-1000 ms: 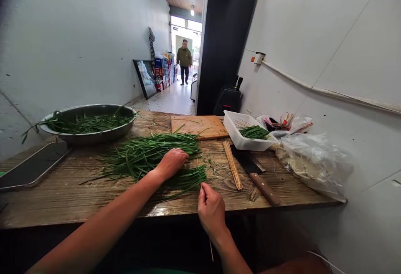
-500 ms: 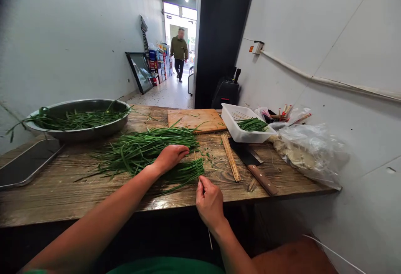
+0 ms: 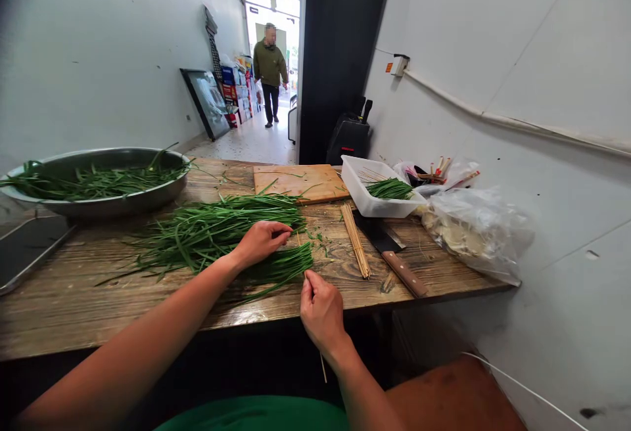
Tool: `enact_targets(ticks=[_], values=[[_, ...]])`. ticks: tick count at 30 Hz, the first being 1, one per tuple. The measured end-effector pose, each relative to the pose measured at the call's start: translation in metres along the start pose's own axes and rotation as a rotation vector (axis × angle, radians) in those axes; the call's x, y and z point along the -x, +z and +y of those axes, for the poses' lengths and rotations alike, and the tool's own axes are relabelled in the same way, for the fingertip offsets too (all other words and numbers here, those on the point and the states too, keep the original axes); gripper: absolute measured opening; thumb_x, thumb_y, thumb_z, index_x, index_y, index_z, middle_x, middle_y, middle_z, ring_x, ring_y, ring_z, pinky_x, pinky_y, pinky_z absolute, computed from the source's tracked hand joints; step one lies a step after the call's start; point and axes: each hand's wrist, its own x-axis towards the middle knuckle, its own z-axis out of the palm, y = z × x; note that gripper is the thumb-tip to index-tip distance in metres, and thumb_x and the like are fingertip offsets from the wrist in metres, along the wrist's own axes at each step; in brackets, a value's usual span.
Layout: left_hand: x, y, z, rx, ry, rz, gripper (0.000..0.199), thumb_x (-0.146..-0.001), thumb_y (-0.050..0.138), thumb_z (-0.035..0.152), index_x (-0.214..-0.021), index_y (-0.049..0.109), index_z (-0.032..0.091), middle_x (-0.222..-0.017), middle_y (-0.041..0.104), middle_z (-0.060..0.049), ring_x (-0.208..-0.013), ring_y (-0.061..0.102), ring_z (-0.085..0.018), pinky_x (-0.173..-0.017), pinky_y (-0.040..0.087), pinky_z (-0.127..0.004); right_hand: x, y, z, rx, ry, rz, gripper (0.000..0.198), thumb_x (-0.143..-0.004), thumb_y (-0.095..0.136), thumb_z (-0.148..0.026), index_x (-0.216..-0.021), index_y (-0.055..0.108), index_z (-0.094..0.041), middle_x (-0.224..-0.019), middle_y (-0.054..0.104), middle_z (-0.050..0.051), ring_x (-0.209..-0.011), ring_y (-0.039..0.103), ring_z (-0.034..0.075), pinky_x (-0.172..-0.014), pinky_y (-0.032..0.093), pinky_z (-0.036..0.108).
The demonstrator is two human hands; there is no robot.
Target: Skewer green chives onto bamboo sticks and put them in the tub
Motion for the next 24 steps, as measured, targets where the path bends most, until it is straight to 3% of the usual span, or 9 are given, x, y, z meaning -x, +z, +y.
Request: enact_targets(ticks=[7, 24], values=[[0.0011, -0.0004, 0.0003, 0.048, -0.019, 0.006, 0.029, -0.076, 0.046, 0.027, -0.092, 0.067, 0.017, -0.07, 0.067, 0.0, -0.059, 0.056, -0.011, -0.059, 0.042, -0.02, -0.0007, -0.0013, -0.001, 0.003, -0.004, -0.007, 0.031, -0.083, 0.038, -0.022, -0.096, 0.065, -0.013, -0.077, 0.069, 0.008, -0.059, 0.062, 0.015, -0.053, 0.045, 0.022], [0.0013, 0.0009, -0.002, 0.104, -0.024, 0.005, 0.028, -0.076, 0.047, 0.026, -0.092, 0.067, 0.017, -0.072, 0.068, -0.001, -0.067, 0.059, -0.012, -0.066, 0.043, -0.02, 0.0001, -0.001, -0.0006, -0.004, 0.02, -0.037, 0.033, -0.083, 0.038, -0.022, -0.1, 0.064, -0.012, -0.082, 0.069, 0.009, -0.065, 0.064, 0.017, -0.057, 0.048, 0.023]])
